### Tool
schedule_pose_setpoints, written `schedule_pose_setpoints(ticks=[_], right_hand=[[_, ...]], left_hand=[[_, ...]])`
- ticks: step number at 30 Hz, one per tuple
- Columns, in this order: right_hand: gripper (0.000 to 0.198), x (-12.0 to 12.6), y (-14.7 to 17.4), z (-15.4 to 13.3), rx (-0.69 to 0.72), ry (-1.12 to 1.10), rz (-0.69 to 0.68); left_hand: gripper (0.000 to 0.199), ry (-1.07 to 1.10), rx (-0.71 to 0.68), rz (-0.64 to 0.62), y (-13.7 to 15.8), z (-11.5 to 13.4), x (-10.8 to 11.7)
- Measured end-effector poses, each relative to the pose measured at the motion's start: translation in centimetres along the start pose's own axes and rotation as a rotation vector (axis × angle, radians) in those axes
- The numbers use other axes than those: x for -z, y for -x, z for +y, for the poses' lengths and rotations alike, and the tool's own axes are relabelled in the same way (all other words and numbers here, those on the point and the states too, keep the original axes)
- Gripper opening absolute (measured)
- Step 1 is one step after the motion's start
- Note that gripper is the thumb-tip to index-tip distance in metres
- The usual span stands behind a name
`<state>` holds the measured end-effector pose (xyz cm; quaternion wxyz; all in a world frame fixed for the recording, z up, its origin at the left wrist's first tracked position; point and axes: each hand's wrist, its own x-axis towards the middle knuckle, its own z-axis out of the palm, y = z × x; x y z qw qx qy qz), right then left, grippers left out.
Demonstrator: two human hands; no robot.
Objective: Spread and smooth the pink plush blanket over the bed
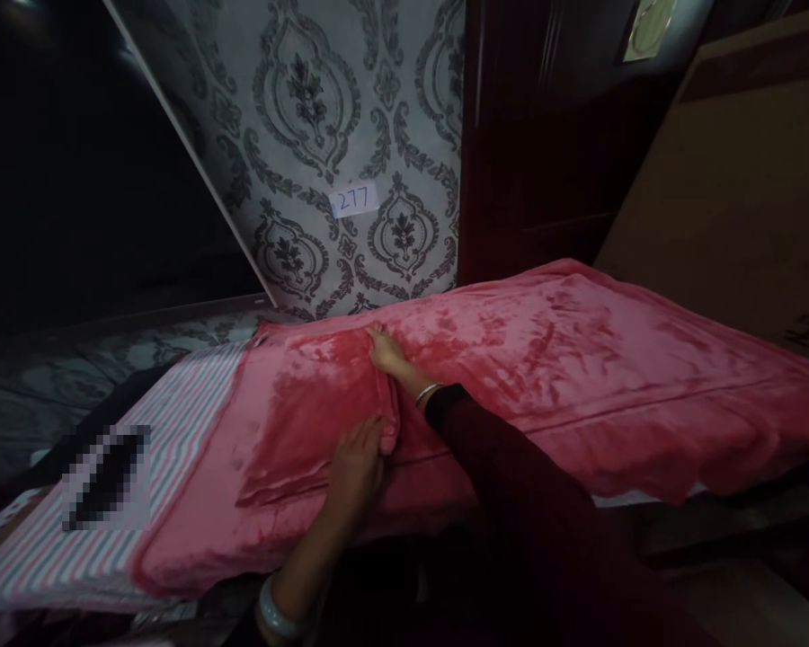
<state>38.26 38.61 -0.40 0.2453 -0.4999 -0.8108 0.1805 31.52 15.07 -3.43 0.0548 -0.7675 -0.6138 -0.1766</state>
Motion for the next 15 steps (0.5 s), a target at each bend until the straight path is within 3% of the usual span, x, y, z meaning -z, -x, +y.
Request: schedule_pose_setpoints(ticks=[6, 9, 12, 15], right_hand=[[0.062, 0.6, 0.7, 0.9, -0.058, 0.027, -0.033], [0.062, 0.4, 1.1, 1.2, -0.086, 0.052, -0.056], [0.065, 0.5, 0.9, 0.2, -0.111, 0.085, -0.031], [0.063, 0.6, 0.0, -1.9, -0.086, 0.132, 0.005]], left_hand=[[0.047, -0.069, -0.043, 0.004, -0.3, 2.2, -1.2], [0.046, 0.072, -0.085, 0.006, 0.7, 2.4, -0.4], [0.04, 0.338, -0.098, -0.065, -0.1, 0.3, 2.4], [0.046, 0.322, 0.035, -0.075, -4.3, -4.4, 5.6]])
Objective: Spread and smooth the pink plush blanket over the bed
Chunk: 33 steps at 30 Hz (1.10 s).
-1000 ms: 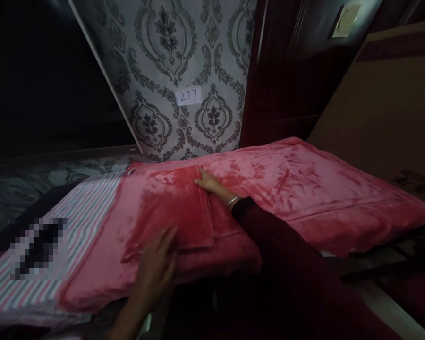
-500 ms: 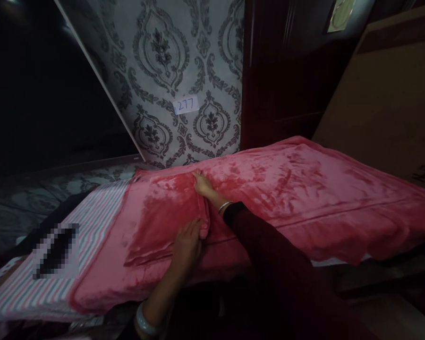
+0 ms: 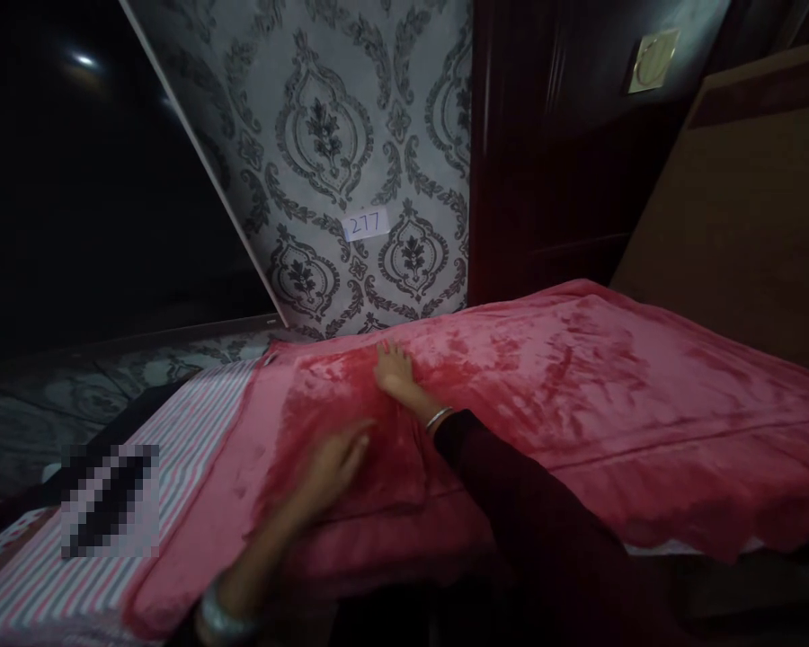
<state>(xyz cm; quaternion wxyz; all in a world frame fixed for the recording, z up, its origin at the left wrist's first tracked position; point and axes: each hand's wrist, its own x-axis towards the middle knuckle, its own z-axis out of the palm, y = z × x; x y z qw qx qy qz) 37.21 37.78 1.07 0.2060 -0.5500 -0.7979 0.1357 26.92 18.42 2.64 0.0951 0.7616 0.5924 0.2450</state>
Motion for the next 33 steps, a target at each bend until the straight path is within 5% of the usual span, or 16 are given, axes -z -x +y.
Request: schedule_pose_setpoints(ticks=[5, 9, 17, 25, 33], right_hand=[[0.058, 0.1, -1.7, -4.1, 0.109, 0.024, 0.028], [0.058, -0.9, -2.6, -4.7, 0.099, 0.047, 0.039], [0.061, -4.8, -3.0, 0.4, 0.095, 0.123, -0.003], [0.068, -5.4, -3.4, 0.8, 0.011, 0.169, -0.044], [0.069, -2.7, -1.4, -0.7, 0.002, 0.248, -0.168]], left_hand=[[0.054, -0.346, 0.338, -0.082, -9.6, -6.7, 5.9], [0.054, -0.428, 0.435, -0.083, -13.3, -9.7, 5.5], [0.06, -0.541, 0.399, -0.037, -12.2, -14.0, -0.9], [0.066, -0.515, 0.54, 0.004, -12.4, -14.2, -0.8], [0.065, -0.468, 0.502, 0.012, -12.0, -14.1, -0.7]])
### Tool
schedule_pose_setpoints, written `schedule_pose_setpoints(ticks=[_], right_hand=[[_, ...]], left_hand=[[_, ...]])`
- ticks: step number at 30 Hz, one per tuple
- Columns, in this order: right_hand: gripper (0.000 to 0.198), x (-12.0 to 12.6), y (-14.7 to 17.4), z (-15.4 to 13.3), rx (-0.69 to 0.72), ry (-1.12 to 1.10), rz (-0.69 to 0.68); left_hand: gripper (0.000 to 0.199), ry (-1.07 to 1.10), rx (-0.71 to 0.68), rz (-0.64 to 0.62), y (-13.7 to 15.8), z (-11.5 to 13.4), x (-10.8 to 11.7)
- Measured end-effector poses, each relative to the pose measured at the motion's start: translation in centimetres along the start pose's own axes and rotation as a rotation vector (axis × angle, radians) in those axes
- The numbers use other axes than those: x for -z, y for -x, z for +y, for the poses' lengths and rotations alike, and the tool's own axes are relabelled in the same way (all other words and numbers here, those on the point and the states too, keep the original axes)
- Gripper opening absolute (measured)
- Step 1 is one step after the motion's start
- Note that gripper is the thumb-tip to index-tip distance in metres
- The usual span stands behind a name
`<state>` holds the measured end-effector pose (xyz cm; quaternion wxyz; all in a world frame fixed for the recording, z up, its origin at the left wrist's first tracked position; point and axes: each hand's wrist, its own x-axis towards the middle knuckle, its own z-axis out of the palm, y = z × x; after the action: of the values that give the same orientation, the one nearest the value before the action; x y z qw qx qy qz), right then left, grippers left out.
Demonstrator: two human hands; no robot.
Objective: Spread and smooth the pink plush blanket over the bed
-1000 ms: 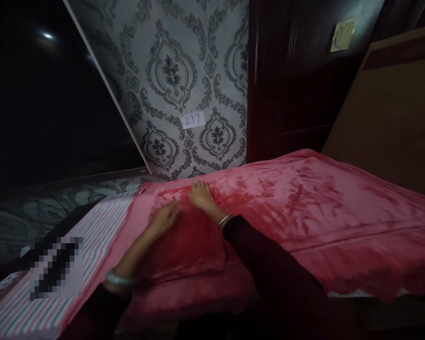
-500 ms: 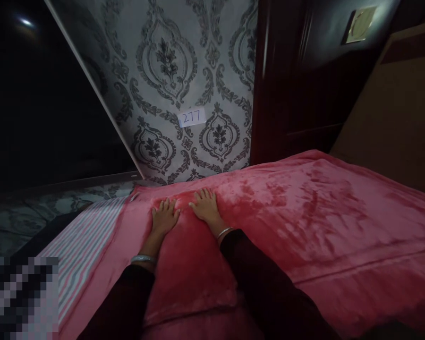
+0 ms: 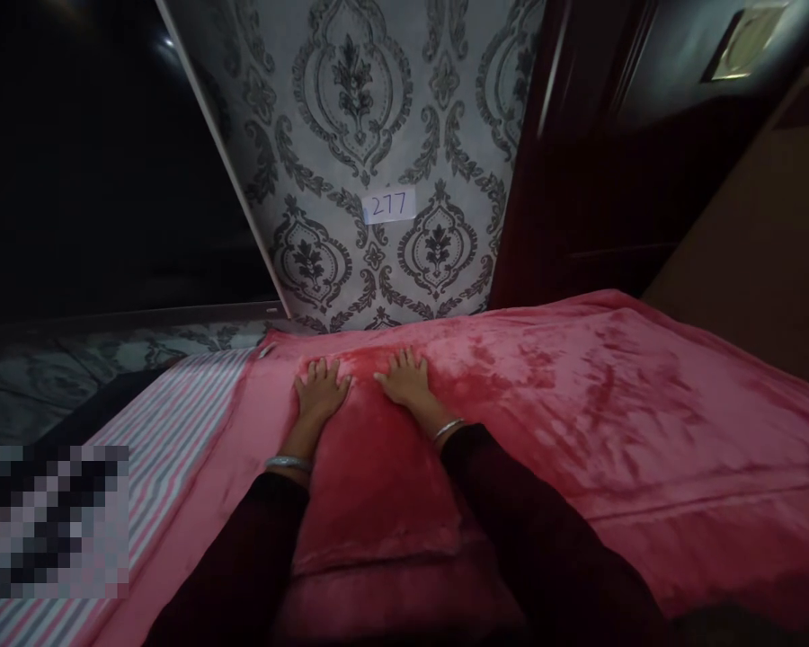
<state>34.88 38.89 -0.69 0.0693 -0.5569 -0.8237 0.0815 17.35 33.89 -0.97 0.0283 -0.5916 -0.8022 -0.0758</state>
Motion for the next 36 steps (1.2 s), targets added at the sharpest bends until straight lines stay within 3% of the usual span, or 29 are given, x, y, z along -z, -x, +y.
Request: schedule_pose_setpoints(ticks=[6, 12, 15, 20, 23, 30, 36], right_hand=[[0.073, -1.5, 6.4, -0.7, 0.174, 0.021, 0.094], [0.069, -0.9, 9.1, 0.7, 0.15, 0.038, 0.039], [0.069, 0.2, 10.3, 0.8, 0.1, 0.008, -0.023], [0.069, -0.8, 13.7, 1.3, 0.243, -0.032, 0.022], [0.064, -1.6, 14.9, 2.0, 0.254, -0.062, 0.037], [0.055, -0.5, 16.2, 5.6, 0.218, -0.093, 0.111], [0.055, 0.8, 20.2, 13.3, 0.11, -0.029, 0.122]], left_hand=[[0.064, 0.004, -0.005, 0.036, 0.5, 0.3, 0.3], [0.066, 0.058, -0.015, -0.207, 0.7, -0.1, 3.9], [0.063, 0.041, -0.071, -0.194, 3.4, -0.7, 5.3], [0.064, -0.026, -0.317, -0.096, 11.1, -2.3, 2.8], [0.063, -0.064, -0.349, -0.016, 13.1, -3.5, 0.7], [0.066, -0.155, -0.375, 0.039, 10.8, -4.4, -0.6], [0.072, -0.063, -0.344, -0.058, 9.3, -4.4, 0.3]])
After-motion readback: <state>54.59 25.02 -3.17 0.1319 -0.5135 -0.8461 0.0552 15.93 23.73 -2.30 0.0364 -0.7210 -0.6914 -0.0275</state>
